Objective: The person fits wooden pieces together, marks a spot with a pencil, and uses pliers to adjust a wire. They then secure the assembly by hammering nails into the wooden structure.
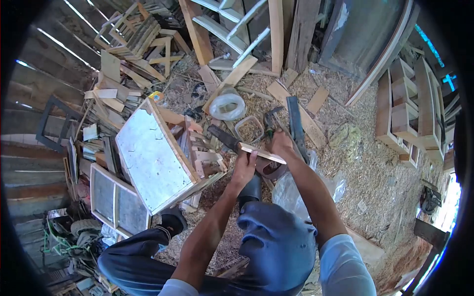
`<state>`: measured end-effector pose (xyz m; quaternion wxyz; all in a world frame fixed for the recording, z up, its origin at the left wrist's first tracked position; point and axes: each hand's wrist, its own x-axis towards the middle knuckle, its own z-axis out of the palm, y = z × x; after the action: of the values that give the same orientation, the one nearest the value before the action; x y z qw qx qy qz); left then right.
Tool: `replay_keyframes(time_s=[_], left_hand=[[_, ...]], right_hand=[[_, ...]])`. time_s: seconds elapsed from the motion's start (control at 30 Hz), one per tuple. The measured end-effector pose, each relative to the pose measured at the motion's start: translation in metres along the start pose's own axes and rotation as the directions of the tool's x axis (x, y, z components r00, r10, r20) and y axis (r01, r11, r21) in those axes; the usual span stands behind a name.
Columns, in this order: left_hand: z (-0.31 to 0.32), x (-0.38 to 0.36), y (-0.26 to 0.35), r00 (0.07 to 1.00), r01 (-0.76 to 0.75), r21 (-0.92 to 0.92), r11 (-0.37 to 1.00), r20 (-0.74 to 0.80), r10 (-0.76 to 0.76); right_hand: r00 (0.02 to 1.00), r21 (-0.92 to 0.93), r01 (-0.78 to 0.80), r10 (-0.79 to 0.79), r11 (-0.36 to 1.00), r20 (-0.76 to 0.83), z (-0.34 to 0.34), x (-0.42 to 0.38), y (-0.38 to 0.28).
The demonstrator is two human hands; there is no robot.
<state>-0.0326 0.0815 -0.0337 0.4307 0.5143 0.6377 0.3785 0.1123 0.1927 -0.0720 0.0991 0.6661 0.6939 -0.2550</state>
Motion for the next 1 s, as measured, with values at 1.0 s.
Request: replay_keyframes(time_s=[1.0], left_hand=[[-0.344,-0.11,0.328,0.393,-0.588,0.53,0.61,-0.473,0.789]], right_hand=[[0.351,-0.096,0.849,-0.69,0.519,-0.633,-0.331,-0.321,-0.256]])
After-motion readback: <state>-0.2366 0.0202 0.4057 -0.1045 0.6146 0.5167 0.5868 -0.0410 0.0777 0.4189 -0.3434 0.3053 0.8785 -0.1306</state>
